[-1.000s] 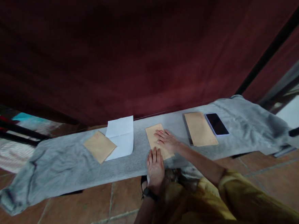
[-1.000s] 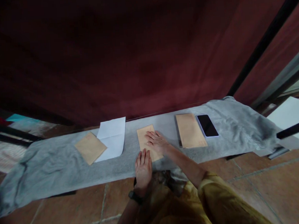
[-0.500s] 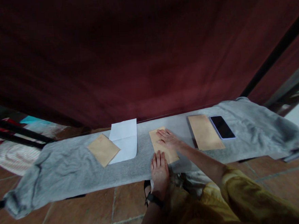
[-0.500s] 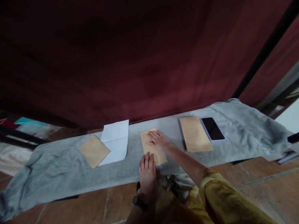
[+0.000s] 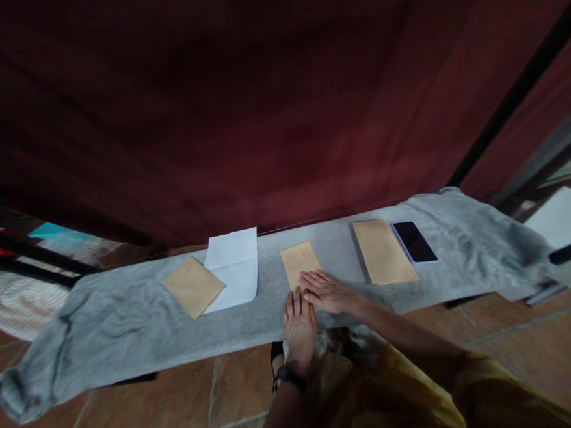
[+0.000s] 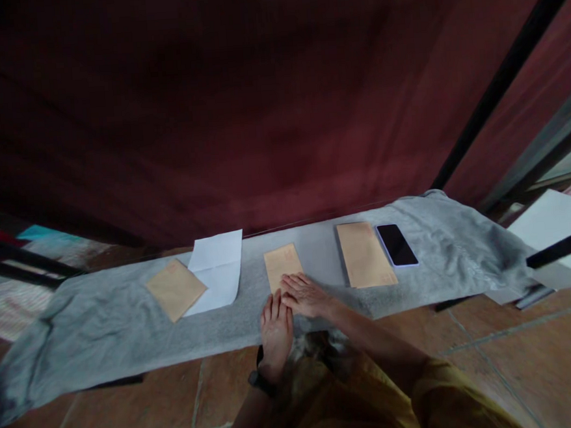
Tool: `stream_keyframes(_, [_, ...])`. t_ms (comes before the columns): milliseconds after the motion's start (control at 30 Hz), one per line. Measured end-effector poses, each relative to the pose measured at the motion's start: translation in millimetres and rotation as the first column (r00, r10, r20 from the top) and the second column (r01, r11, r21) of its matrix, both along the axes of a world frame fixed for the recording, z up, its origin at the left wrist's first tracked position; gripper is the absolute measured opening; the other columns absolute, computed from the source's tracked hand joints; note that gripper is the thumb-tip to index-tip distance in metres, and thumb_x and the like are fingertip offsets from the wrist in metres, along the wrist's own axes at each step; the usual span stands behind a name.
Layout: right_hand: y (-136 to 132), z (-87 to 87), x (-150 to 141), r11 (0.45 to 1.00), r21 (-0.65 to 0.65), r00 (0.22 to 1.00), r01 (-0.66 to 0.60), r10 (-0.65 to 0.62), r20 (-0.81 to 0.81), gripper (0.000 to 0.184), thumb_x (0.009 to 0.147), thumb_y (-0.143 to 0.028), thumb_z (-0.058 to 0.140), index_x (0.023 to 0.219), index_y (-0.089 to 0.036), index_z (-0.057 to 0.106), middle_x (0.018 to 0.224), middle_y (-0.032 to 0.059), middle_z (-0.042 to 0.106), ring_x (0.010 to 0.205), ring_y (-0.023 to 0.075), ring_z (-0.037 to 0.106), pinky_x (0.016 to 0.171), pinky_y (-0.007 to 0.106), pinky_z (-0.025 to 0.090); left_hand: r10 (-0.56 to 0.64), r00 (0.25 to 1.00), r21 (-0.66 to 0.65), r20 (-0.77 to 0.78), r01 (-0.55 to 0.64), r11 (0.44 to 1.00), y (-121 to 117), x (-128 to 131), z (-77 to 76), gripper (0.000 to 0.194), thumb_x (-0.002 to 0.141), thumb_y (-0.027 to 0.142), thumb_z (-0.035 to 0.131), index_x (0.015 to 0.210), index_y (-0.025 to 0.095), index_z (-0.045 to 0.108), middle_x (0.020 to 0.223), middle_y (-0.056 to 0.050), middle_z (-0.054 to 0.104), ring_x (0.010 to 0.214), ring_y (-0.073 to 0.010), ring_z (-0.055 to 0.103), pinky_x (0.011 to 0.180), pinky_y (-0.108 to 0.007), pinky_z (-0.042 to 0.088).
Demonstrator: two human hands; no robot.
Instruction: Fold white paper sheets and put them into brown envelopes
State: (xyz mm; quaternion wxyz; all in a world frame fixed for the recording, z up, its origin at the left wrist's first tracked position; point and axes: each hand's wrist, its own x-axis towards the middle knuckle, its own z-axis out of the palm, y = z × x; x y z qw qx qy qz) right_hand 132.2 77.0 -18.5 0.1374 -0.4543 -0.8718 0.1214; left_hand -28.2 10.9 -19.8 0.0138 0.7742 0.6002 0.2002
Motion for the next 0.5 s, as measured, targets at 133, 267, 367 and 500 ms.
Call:
stream_keyframes(133, [-34, 2.7, 2, 1.0, -0.016, 0.999, 0.021, -0.021, -0.025, 0.056, 0.105, -0.041, 0.045, 0.155, -0.014, 0.041, 0.162, 0.013, 0.037, 0.151, 0.0227, 0.035, 0.125, 0.044, 0.03, 0.009, 0.998, 0.018, 0.055, -0.01, 1.0, 0, -3, -4.4, 0.05, 0.1, 0.019, 0.04, 0.149, 0.015, 0.049, 0.155, -0.016, 0.049, 0.14, -0.0287, 0.049, 0.112, -0.048, 0.044])
stream_keyframes(267, [-66, 4.2, 7, 0.997, 0.063, 0.996, 0.035, -0.03, -0.083, 0.055, 0.103, -0.035, 0.049, 0.154, -0.015, 0.043, 0.159, 0.0141, 0.042, 0.15, 0.0234, 0.038, 0.125, 0.047, 0.033, 0.02, 0.986, 0.0, 0.168, -0.021, 1.0, 2, -2, -5.4, 0.048, 0.1, 0.023, 0.043, 0.147, 0.014, 0.05, 0.157, -0.018, 0.046, 0.14, -0.0296, 0.049, 0.112, -0.049, 0.045])
stream_keyframes(367, [-80, 4.1, 8, 0.992, 0.11, 0.994, 0.066, -0.055, -0.095, 0.054, 0.101, -0.029, 0.05, 0.153, -0.014, 0.045, 0.159, 0.0146, 0.044, 0.149, 0.0243, 0.038, 0.125, 0.047, 0.034, 0.071, 0.949, -0.037, 0.308, -0.062, 0.997, 7, 1, -2.7, 0.049, 0.096, 0.02, 0.048, 0.145, 0.012, 0.051, 0.155, -0.02, 0.047, 0.141, -0.0304, 0.048, 0.115, -0.049, 0.044])
stream_keyframes(500, [-85, 4.1, 0, 0.985, 0.113, 0.988, 0.13, -0.119, -0.1, 0.055, 0.1, -0.03, 0.054, 0.151, -0.011, 0.047, 0.159, 0.0153, 0.043, 0.149, 0.0255, 0.039, 0.124, 0.047, 0.034, 0.189, 0.823, -0.122, 0.536, -0.146, 0.982, 19, 2, 3.1, 0.055, 0.084, 0.016, 0.062, 0.138, 0.016, 0.056, 0.144, -0.018, 0.056, 0.133, -0.0294, 0.055, 0.111, -0.047, 0.047])
